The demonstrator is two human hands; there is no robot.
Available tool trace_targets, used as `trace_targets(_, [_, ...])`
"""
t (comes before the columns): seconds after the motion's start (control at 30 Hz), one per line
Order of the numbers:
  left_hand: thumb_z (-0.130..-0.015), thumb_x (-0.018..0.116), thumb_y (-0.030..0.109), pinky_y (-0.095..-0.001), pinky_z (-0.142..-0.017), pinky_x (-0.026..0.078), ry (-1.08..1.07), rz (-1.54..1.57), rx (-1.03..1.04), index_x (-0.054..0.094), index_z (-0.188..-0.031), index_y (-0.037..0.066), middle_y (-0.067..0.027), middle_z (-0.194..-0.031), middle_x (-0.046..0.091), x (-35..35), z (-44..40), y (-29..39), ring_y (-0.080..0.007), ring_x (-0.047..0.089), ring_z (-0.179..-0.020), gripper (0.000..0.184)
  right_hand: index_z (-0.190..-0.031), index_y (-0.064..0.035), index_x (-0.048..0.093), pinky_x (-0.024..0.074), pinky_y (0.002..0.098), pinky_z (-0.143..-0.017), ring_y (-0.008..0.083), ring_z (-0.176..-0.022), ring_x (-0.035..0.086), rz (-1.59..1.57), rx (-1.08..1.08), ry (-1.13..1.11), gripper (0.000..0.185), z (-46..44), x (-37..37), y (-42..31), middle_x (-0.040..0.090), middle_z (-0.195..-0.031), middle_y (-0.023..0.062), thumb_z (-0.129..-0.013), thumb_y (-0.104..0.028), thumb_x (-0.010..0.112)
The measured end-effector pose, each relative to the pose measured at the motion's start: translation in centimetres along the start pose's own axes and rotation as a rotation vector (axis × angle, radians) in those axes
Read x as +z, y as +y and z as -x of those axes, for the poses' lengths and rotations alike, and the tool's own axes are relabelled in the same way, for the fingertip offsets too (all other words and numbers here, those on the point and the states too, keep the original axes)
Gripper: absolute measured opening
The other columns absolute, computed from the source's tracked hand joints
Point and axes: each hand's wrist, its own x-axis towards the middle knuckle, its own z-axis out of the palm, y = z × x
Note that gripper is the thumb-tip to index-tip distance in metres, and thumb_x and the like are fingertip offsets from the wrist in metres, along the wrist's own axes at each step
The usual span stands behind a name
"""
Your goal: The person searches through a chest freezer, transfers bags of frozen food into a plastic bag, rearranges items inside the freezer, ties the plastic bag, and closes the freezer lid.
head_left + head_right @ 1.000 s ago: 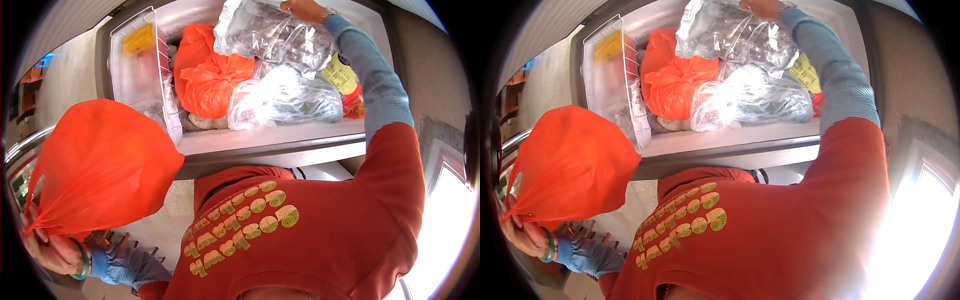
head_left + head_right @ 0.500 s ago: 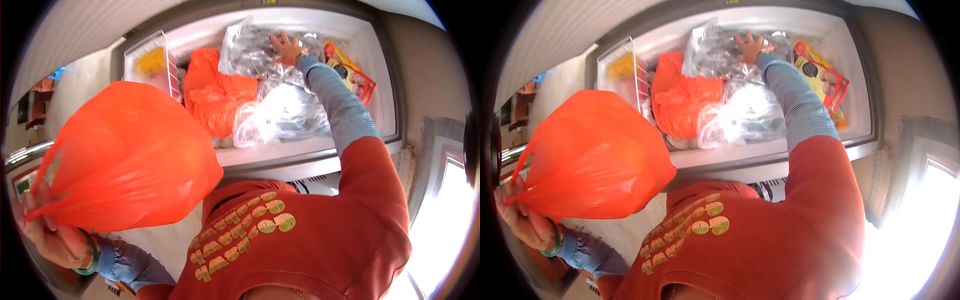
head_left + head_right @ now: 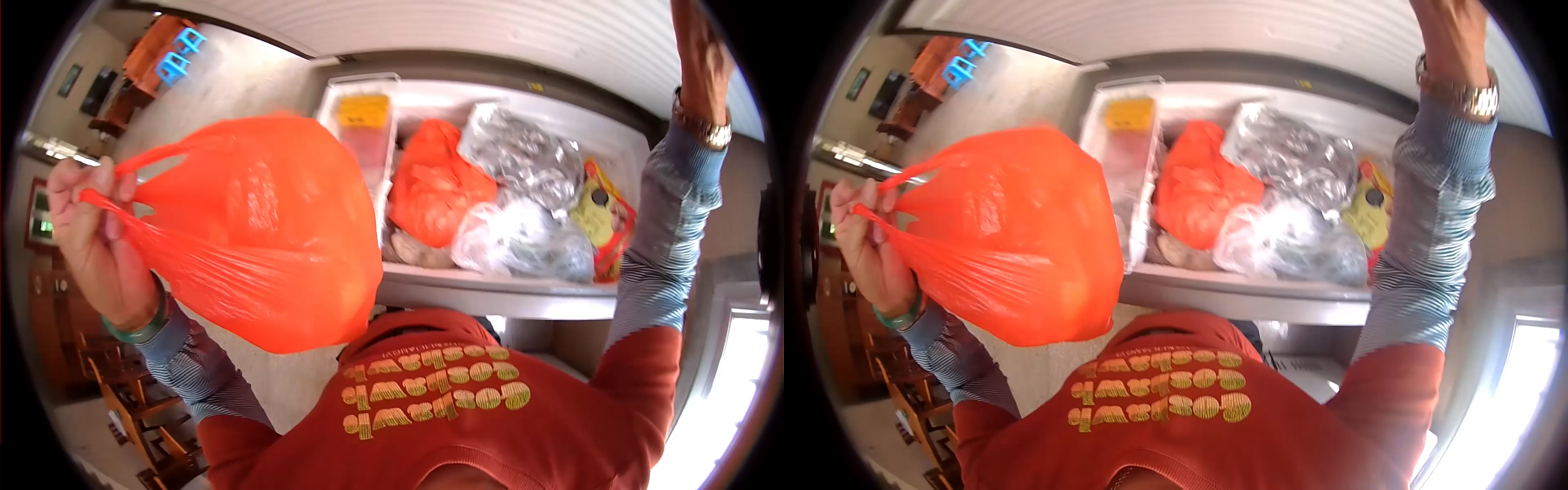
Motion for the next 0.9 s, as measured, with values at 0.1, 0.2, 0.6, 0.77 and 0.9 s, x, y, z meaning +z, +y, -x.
trace_targets(0.1, [-0.078,0.053,-0.008,-0.0173,-0.051,0.034,0.056,0.055,0.050,0.047,-0.091,0.006,-0.0023,-0.067,0.047,-4.9,1.0,1.5,-0.0054,0.036,-0.050,0.020,-0.113,0.0004,0.055,0.0452,0.0358,-0.079,0.0272,-0.093,0.057,0.074,-0.047,-0.137,0.050,-4.9,4.7,-2.7,0.059,-0.105,0.0166,-0.090,-0.044,0.046])
trace_targets(0.2, [-0.076,0.048,-0.009,-0.0173,-0.050,0.034,0.216,-0.058,0.076,0.047,-0.090,0.006,0.0012,-0.063,0.044,-9.6,2.5,3.3,-0.0045,0.033,-0.049,0.020,-0.116,-0.0032,0.054,0.0301,0.0445,-0.097,0.0302,-0.112,0.048,0.346,-0.014,-0.378,0.048,-6.2,9.0,-4.5,0.055,-0.113,0.0196,-0.090,-0.043,0.044])
trace_targets(0.6, [-0.067,0.043,-0.010,-0.0182,-0.044,0.029,0.672,-0.336,-0.146,0.053,-0.084,0.003,0.0040,-0.056,0.044,-26.1,12.4,-0.7,-0.0036,0.037,-0.046,0.024,-0.083,-0.0014,0.062,0.0424,0.0335,-0.064,0.0227,-0.067,0.056,0.215,0.205,-0.636,0.051,-10.9,10.7,-2.6,0.058,-0.071,0.0122,-0.082,-0.052,0.054])
trace_targets(0.77, [-0.067,0.048,-0.009,-0.0192,-0.039,0.028,0.824,-0.377,-0.334,0.055,-0.084,0.001,0.0015,-0.057,0.049,-31.4,18.9,-5.8,-0.0052,0.040,-0.043,0.021,-0.067,0.0000,0.045,0.0342,0.0321,-0.054,0.0176,-0.055,0.036,0.140,0.169,-0.652,0.050,-9.6,9.0,-4.2,0.037,-0.059,0.0089,-0.080,-0.046,0.061])
trace_targets(0.9, [-0.067,0.050,-0.007,-0.0206,-0.036,0.029,0.983,-0.403,-0.489,0.055,-0.084,0.001,-0.0025,-0.060,0.052,-36.7,24.1,-13.6,-0.0074,0.041,-0.040,0.019,-0.067,0.0002,0.037,0.0290,0.0328,-0.051,0.0182,-0.057,0.029,0.062,0.150,-0.679,0.051,-7.5,5.8,-7.9,0.027,-0.061,0.0092,-0.075,-0.039,0.068])
